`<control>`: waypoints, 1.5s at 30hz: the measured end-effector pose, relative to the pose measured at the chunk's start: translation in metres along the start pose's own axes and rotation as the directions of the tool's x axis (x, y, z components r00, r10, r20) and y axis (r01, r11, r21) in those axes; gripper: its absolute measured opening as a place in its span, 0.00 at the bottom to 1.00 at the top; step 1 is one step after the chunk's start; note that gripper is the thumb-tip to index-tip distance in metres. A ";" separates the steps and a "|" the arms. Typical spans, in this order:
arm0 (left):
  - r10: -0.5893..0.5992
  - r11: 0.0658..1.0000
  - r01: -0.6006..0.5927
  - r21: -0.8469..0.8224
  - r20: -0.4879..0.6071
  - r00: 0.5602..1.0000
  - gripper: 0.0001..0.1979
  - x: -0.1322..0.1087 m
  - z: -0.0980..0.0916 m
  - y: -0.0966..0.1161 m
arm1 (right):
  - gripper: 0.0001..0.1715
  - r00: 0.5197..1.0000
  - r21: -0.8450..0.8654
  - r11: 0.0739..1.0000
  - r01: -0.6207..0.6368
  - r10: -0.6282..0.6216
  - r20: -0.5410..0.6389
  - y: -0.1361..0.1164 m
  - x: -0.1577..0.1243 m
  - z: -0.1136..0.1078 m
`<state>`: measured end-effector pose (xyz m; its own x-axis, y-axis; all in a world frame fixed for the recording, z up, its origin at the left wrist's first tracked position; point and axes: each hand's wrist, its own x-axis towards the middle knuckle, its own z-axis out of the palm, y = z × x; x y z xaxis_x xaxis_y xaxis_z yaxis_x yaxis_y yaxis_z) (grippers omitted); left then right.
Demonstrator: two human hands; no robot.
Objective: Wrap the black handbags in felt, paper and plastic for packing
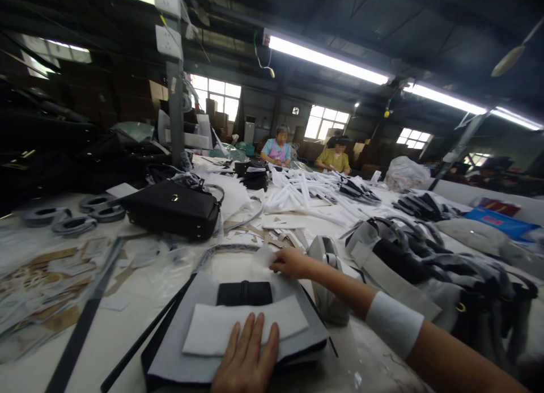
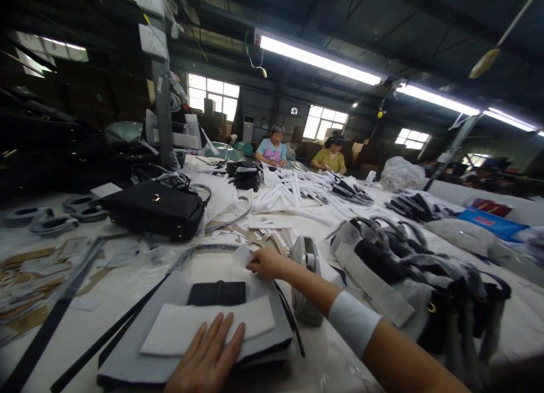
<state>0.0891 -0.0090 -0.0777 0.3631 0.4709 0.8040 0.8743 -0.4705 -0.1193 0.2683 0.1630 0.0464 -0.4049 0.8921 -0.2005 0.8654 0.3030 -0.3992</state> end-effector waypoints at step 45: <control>0.013 1.000 -0.013 -0.001 0.214 0.977 0.22 0.015 -0.028 -0.002 | 0.11 0.818 0.082 0.861 0.502 -0.442 -0.368 -0.027 -0.177 0.058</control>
<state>0.0839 -0.0217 -0.0488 0.4349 0.6137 0.6590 0.8692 -0.4774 -0.1289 0.2998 -0.0227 0.0404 -0.6052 0.7191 0.3415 0.5177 0.6814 -0.5173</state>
